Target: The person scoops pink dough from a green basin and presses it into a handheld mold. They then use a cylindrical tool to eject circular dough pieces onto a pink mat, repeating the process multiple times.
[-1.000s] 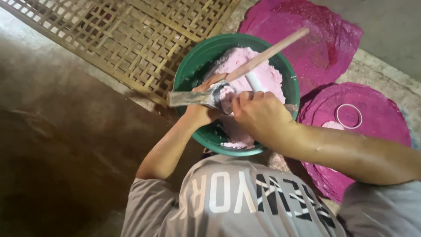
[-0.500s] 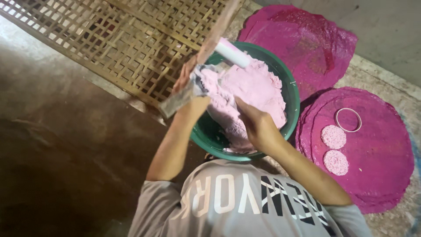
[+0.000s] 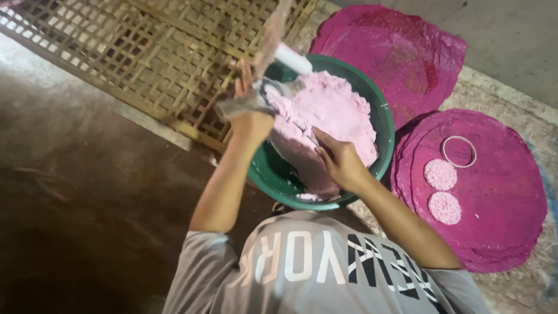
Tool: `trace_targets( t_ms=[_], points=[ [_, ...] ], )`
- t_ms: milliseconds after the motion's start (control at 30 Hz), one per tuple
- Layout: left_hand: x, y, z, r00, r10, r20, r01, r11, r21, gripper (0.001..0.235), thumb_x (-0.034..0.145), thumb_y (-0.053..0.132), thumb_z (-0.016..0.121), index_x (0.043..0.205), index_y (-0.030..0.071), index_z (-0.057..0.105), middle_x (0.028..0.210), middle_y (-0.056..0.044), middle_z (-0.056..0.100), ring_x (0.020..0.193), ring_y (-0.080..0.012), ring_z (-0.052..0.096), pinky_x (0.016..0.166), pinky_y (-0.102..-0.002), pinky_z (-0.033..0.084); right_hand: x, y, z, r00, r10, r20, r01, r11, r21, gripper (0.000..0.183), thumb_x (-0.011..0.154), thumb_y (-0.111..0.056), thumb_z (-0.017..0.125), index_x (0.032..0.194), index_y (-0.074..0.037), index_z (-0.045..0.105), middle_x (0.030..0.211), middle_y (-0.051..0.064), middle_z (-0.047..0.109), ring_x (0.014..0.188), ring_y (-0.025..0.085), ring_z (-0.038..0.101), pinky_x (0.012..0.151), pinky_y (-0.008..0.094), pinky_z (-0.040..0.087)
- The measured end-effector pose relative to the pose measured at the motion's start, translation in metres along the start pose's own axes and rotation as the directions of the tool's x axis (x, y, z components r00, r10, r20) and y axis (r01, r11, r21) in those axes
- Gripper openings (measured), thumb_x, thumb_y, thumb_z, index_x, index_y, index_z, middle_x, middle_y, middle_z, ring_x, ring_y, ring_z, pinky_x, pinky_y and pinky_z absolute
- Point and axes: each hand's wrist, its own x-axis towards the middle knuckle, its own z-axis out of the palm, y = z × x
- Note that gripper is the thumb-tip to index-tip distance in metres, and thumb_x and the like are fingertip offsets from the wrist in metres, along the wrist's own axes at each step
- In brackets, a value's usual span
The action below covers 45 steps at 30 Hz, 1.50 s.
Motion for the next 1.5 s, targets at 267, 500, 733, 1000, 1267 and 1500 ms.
trace_targets(
  t_ms=[267, 500, 733, 1000, 1267, 1500],
  points=[
    [-0.025, -0.043, 0.052, 0.696, -0.44, 0.567, 0.657, 0.073, -0.75, 0.035, 0.087, 0.022, 0.072, 0.114, 0.001, 0.071, 0.088, -0.008, 0.066, 0.077, -0.0225, 0.064, 0.065, -0.037, 0.052, -0.021, 0.009, -0.026, 0.94, -0.098, 0.327, 0.152, 0.978, -0.142, 0.067, 0.093, -0.015, 0.066, 0.156, -0.009, 0.042, 0.142, 0.022, 0.053, 0.127, 0.031, 0.055, 0.107, 0.04, 0.047],
    [-0.128, 0.137, 0.052, 0.46, 0.423, 0.781, 0.873, -0.377, -0.31, 0.038, 0.083, 0.014, 0.067, 0.112, -0.011, 0.066, 0.104, -0.022, 0.073, 0.103, -0.0328, 0.069, 0.092, -0.041, 0.057, -0.036, 0.019, -0.107, 0.895, -0.23, -0.383, 0.433, 0.235, 0.87, 0.088, 0.106, -0.064, 0.051, 0.167, -0.013, 0.01, 0.165, 0.018, 0.014, 0.148, 0.034, 0.035, 0.122, 0.047, 0.043],
    [-0.1, 0.233, 0.009, 0.454, 0.46, 0.763, 0.801, 0.165, -0.575, 0.037, 0.082, 0.021, 0.072, 0.11, -0.003, 0.068, 0.102, -0.017, 0.073, 0.1, -0.0304, 0.07, 0.089, -0.041, 0.055, -0.128, 0.046, -0.214, 0.852, -0.402, -0.335, 0.508, 0.485, 0.712, 0.062, 0.109, -0.03, 0.055, 0.161, -0.009, 0.028, 0.153, 0.026, 0.049, 0.113, 0.039, 0.072, 0.081, 0.04, 0.065],
    [-0.11, 0.31, 0.007, 0.365, 0.504, 0.782, 0.438, 0.648, -0.623, 0.036, 0.082, 0.029, 0.077, 0.109, 0.007, 0.07, 0.1, -0.012, 0.074, 0.096, -0.0276, 0.07, 0.085, -0.04, 0.054, -0.221, 0.047, -0.236, 0.524, -0.832, -0.184, 0.759, 0.554, -0.342, 0.055, 0.097, -0.023, 0.061, 0.148, -0.017, 0.042, 0.14, 0.026, 0.057, 0.11, 0.045, 0.071, 0.087, 0.047, 0.062],
    [-0.127, 0.349, 0.036, 0.171, 0.58, 0.796, -0.102, 0.814, -0.572, 0.035, 0.081, 0.035, 0.083, 0.108, 0.015, 0.072, 0.098, -0.008, 0.073, 0.093, -0.0269, 0.069, 0.081, -0.042, 0.051, -0.267, 0.091, -0.241, 0.772, -0.58, -0.258, 0.603, 0.797, 0.013, 0.065, 0.104, -0.02, 0.057, 0.161, -0.014, 0.025, 0.143, 0.035, 0.058, 0.107, 0.031, 0.078, 0.092, 0.041, 0.067],
    [-0.128, 0.391, 0.043, 0.128, 0.563, 0.817, 0.547, 0.647, -0.531, 0.035, 0.093, 0.04, 0.072, 0.095, 0.005, 0.072, 0.088, -0.014, 0.07, 0.086, -0.028, 0.069, 0.07, -0.042, 0.053, -0.287, 0.097, -0.232, 0.825, -0.415, -0.383, 0.39, 0.909, -0.145, 0.071, 0.103, -0.026, 0.057, 0.165, -0.013, 0.024, 0.157, 0.028, 0.047, 0.141, 0.037, 0.057, 0.114, 0.048, 0.048]
  ],
)
